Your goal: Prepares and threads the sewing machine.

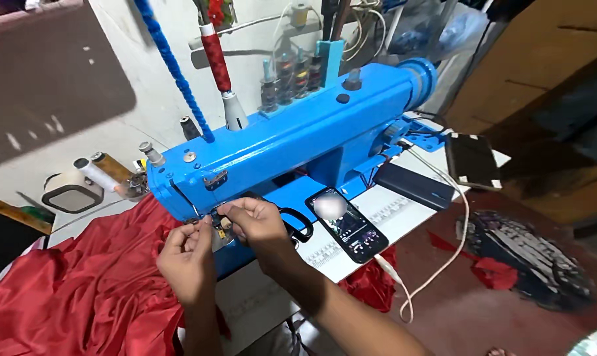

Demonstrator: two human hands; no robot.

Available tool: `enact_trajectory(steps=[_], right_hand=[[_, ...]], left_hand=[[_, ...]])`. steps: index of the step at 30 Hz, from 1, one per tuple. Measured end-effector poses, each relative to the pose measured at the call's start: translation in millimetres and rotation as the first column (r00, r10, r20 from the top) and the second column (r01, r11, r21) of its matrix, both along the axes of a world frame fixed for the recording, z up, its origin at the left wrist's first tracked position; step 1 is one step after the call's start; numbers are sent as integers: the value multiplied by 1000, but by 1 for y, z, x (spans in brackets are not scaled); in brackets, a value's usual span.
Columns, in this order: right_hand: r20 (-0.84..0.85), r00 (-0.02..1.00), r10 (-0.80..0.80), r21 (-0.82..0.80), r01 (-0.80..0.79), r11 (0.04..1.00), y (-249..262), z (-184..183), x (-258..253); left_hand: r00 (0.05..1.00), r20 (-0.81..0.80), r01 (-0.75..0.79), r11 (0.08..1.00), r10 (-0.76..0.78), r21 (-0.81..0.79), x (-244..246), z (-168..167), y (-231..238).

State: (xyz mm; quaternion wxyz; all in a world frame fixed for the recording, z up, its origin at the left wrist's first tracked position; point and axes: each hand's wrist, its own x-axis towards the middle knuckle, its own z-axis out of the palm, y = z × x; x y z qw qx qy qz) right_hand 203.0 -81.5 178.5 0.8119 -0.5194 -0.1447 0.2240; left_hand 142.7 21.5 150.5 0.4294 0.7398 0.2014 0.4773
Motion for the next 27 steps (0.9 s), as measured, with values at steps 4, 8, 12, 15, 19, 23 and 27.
enact_trajectory(steps=[4,8,12,15,19,23,27], right_hand=[[367,930,-23,-111,68,991,3,6,-5],[671,741,3,-172,152,973,3,11,-21],[840,537,71,-216,212,953,-19,-13,-41],[858,493,145,-256,164,953,-58,-29,-38],[868,478,132,-361,428,828,-146,-13,23],[921,379,-90,-283,808,516,-215,47,154],[771,631,-83,-571,743,348,-229,99,262]], left_hand=[[997,38,67,982,-61,-175,0,0,-4],[935,169,353,817,-310,-456,-13,6,-11],[739,374,659,485,-560,-575,-29,10,-12],[855,205,503,665,-476,-552,-37,4,-13],[938,12,340,911,-347,-233,-58,-5,-2],[950,61,306,952,-306,-1,-74,-1,1],[982,83,151,972,-168,179,-80,12,-10]])
